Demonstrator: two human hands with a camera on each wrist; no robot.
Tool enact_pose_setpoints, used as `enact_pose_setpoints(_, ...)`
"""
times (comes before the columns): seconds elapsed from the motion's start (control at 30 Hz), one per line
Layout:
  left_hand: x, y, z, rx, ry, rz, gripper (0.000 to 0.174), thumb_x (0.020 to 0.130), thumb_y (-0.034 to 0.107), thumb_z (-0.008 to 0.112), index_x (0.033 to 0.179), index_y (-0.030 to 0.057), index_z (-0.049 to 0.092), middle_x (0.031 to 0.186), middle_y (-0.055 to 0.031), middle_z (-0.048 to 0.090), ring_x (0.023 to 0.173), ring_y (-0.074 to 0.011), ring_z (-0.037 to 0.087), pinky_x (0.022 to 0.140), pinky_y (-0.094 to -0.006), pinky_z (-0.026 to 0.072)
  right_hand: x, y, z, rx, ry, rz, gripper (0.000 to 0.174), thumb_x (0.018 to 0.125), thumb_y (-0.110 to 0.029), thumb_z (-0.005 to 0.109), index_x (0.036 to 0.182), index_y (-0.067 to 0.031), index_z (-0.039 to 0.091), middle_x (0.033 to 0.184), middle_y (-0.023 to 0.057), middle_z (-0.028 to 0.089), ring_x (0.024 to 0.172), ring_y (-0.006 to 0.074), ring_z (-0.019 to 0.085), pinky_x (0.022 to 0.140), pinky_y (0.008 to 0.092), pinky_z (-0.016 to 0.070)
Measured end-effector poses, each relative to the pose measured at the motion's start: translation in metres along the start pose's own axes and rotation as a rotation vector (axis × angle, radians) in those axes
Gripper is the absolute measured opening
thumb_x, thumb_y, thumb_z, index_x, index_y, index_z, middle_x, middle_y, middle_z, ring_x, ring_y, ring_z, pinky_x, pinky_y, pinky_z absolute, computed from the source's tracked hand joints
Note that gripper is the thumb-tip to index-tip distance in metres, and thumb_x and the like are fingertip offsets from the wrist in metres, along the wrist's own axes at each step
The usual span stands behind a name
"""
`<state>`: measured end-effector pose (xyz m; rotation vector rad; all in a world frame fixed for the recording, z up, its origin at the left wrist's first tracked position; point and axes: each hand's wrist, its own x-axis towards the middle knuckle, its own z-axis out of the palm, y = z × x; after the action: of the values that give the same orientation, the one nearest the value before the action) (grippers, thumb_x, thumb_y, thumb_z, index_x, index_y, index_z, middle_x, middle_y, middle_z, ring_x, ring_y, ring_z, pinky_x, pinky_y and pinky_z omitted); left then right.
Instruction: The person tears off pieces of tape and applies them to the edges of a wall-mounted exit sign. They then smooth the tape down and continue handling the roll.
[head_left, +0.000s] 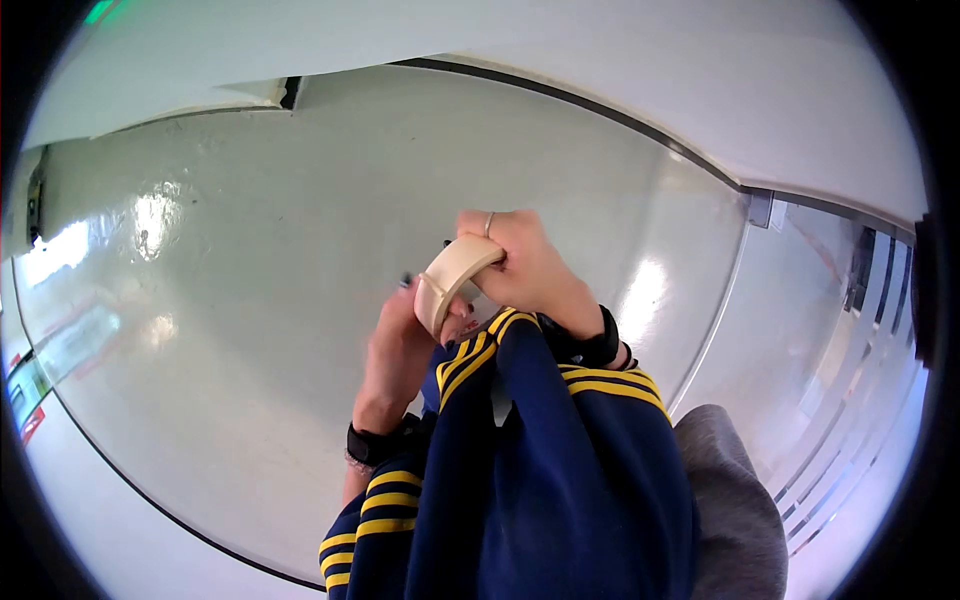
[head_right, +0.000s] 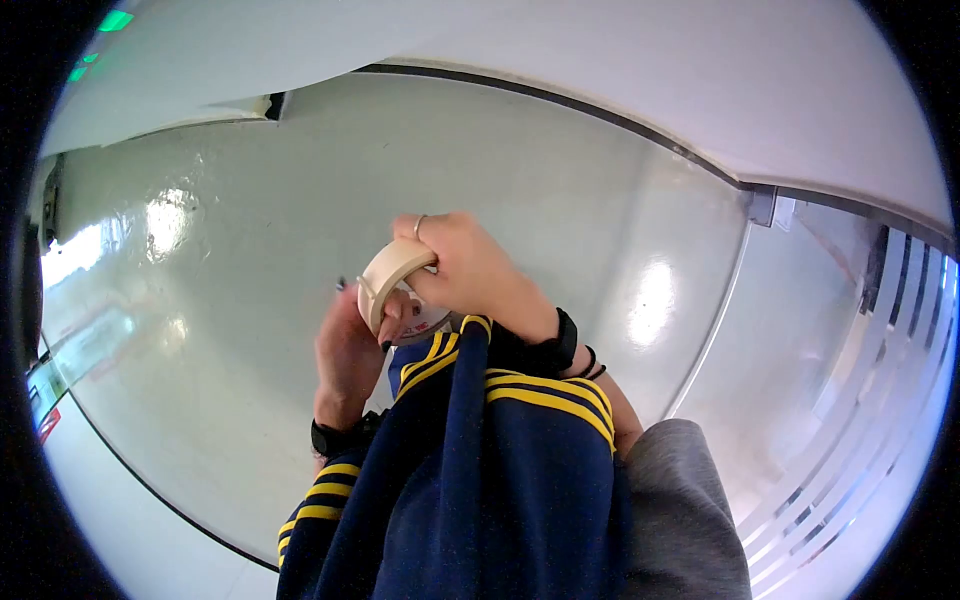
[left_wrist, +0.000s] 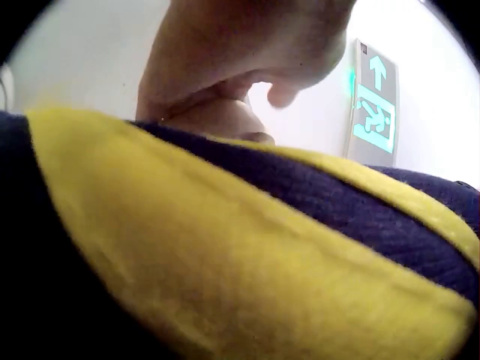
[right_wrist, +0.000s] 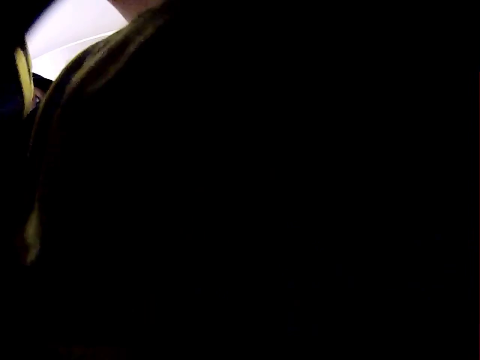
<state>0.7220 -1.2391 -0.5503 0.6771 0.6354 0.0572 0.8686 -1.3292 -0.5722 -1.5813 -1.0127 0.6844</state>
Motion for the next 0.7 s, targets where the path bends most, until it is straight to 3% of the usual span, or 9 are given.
enact_pose_setpoints(0.03,0.0,-0.002,-0.003,0.164,0.006,0.015,0.046,0.096,0.041,0.036,0.084,0.0014,0.055,0.063,-0.0025,0.046,0.065,-0.0136,0.043,0.069,-0.0263,0.0357,0.001,0.0,0.0,0.021,-0.015,0.042,0.01,0.066,0.004,0.051,0.074,-0.0026,0.052,0.056,0.0127,0.049,0.048,0.0229,0.047,0.046,0.031,0.036)
enact_pose_setpoints(0.17,0.003,-0.006,-0.009,0.015,-0.075,0.018,0.042,0.095,0.04,0.037,0.084,0.0029,0.055,0.062,-0.0004,0.042,0.068,-0.0135,0.041,0.067,-0.0267,0.0324,0.006,-0.007,-0.002,0.054,-0.036,0.116,0.01,0.065,0.004,0.05,0.073,-0.0021,0.052,0.055,0.0128,0.047,0.047,0.0218,0.044,0.046,0.031,0.0359)
enact_pose_setpoints(0.23,0.003,-0.005,-0.006,-0.052,-0.057,0.006,0.04,0.095,0.039,0.037,0.083,0.0042,0.054,0.061,0.0012,0.039,0.067,-0.0138,0.039,0.066,-0.0267,0.0294,0.008,-0.01,-0.004,-0.021,-0.09,0.206,0.012,0.066,-0.004,0.054,0.078,-0.0008,0.056,0.064,0.0204,0.055,0.058,0.0383,0.055,0.052,0.0396,0.0427)
enact_pose_setpoints(0.57,0.008,-0.008,-0.009,-0.101,-0.063,-0.052,0.04,0.096,0.038,0.035,0.077,0.0067,0.052,0.058,0.0018,0.037,0.064,-0.014,0.038,0.062,-0.0268,0.0287,0.007,-0.009,-0.007,-0.082,-0.096,0.196,0.012,0.067,-0.005,0.055,0.077,0.0003,0.055,0.065,0.0223,0.056,0.061,0.0401,0.056,0.054,0.041,0.044)
enact_pose_setpoints(0.7,0.009,0.003,-0.005,0.027,-0.046,-0.146,0.045,0.097,0.035,0.038,0.065,0.0066,0.052,0.054,0.0012,0.039,0.058,-0.0124,0.04,0.057,-0.025,0.0301,0.005,-0.012,-0.007,-0.235,-0.177,0.11,0.016,0.065,-0.01,0.057,0.078,-0.0015,0.055,0.067,0.0202,0.059,0.064,0.0392,0.058,0.057,0.0431,0.0461)
